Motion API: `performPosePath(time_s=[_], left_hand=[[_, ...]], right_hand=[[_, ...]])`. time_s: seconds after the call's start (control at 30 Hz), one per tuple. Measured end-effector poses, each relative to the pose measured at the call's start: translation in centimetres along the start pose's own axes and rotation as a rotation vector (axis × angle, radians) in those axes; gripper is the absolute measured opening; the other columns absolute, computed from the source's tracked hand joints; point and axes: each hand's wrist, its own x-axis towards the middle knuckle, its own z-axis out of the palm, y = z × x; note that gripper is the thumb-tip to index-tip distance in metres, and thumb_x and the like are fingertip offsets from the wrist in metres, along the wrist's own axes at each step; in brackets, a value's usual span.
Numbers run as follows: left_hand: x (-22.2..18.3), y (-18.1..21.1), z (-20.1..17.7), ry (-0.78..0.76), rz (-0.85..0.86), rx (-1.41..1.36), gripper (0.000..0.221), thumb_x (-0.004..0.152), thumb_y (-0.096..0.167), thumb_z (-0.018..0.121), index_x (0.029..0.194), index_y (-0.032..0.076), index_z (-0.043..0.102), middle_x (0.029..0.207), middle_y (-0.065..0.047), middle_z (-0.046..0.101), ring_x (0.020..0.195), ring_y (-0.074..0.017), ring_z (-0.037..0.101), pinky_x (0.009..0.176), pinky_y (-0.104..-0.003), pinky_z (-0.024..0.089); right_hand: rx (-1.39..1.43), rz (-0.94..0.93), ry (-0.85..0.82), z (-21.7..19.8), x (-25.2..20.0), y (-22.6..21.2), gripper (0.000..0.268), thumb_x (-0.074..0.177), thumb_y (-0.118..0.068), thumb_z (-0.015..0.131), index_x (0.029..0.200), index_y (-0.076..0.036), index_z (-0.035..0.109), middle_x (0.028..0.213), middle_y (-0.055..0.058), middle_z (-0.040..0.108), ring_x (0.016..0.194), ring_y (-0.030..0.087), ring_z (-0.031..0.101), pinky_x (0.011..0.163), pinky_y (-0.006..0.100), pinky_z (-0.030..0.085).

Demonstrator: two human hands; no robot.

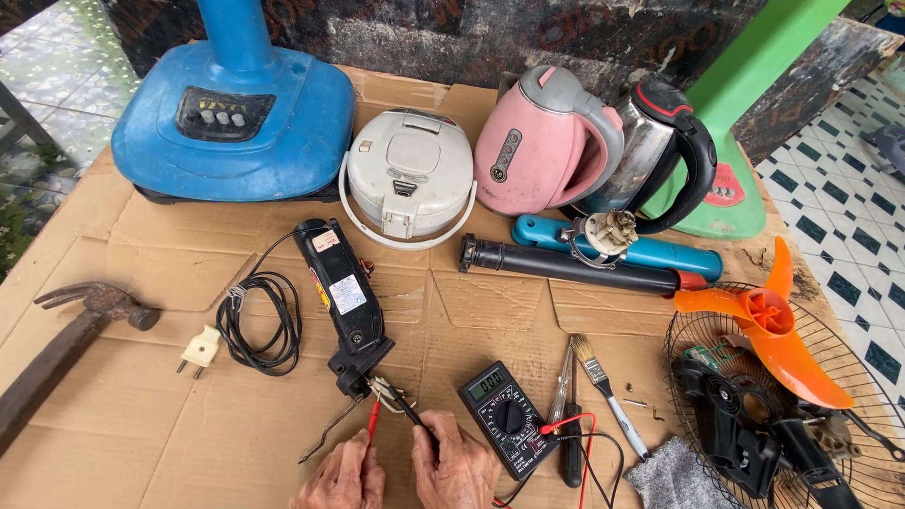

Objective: The person uses a multimeter to test the electrical continuity of a black power tool and its plug. They place the multimeter probes on the exposed wires and the plug prongs, checking for a reading on the multimeter display.

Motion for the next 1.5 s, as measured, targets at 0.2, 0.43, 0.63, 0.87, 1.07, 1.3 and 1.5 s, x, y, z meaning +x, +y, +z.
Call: performPosePath(time_s=[0.2,0.43,0.63,0.87,1.07,1.3,1.5], left_hand=[[-3.7,-2.0,3.2,-0.038,0.042,-0.081,0.023,0.076,0.009,0.061,0.096,0.020,0.067,0.064,0.004,0.055,0.054,-0.0161,0.056,0.048,-0.030,0.047],[-4.6,-3.5,5.0,0.034,0.109,0.049,0.026,0.062,0.023,0.065,0.088,0.023,0.068,0.068,0.001,0.049,0.058,-0.0203,0.056,0.049,-0.037,0.045],[-4.9,-3.4,4.9,-0.024,0.082,0.031,0.024,0.071,0.040,0.069,0.088,0.022,0.067,0.075,-0.001,0.056,0.065,-0.0213,0.062,0.052,-0.039,0.044],[2.9,3.1,0.4,0.057,0.393,-0.140,0.033,0.091,0.040,0.056,0.114,0.021,0.071,0.100,-0.002,0.066,0.081,-0.0225,0.058,0.069,-0.040,0.039],[9.3,7.8,1.8,-0.385,0.728,-0.163,0.089,0.067,0.039,0.084,0.142,0.006,0.049,0.138,-0.016,0.053,0.125,-0.0344,0.048,0.107,-0.055,0.036],[12.4,10.7,6.7,-1.280,0.688,-0.093,0.119,0.075,0.029,0.097,0.164,0.027,0.017,0.165,-0.008,0.023,0.147,-0.0401,0.015,0.118,-0.067,0.011],[13.1,10.7,8.4,-1.076,0.857,-0.258,0.082,0.051,0.028,0.092,0.119,0.013,0.049,0.118,-0.004,0.050,0.112,-0.0312,0.040,0.086,-0.050,0.042]], right_hand=[[-0.050,-0.084,0.131,-0.6,0.7,0.3,0.004,0.084,-0.024,0.068,0.088,-0.024,0.066,0.080,-0.009,0.069,0.069,0.015,0.066,0.064,0.033,0.049],[-0.186,-0.098,0.110,1.4,-0.6,1.6,0.011,0.082,-0.031,0.069,0.083,-0.025,0.061,0.079,-0.007,0.061,0.071,0.018,0.063,0.058,0.034,0.050],[-0.154,-0.092,0.042,-1.3,-0.8,2.4,0.031,0.088,-0.047,0.073,0.106,-0.023,0.072,0.098,-0.003,0.067,0.088,0.018,0.068,0.061,0.033,0.060],[-0.346,0.019,0.132,-4.7,1.1,8.3,0.023,0.088,-0.047,0.068,0.092,-0.025,0.072,0.084,-0.002,0.067,0.081,0.023,0.064,0.070,0.041,0.050],[-0.517,-0.036,0.138,-4.5,2.1,8.1,0.026,0.075,-0.046,0.078,0.085,-0.024,0.069,0.082,-0.003,0.064,0.085,0.029,0.056,0.075,0.048,0.041],[-0.602,0.013,-0.026,-3.6,1.9,9.2,0.027,0.071,-0.046,0.074,0.080,-0.021,0.066,0.084,0.000,0.065,0.097,0.031,0.054,0.081,0.052,0.040],[-0.555,0.004,0.065,-4.0,1.6,9.5,0.021,0.071,-0.039,0.074,0.082,-0.024,0.065,0.076,-0.001,0.064,0.088,0.030,0.057,0.075,0.048,0.039]])
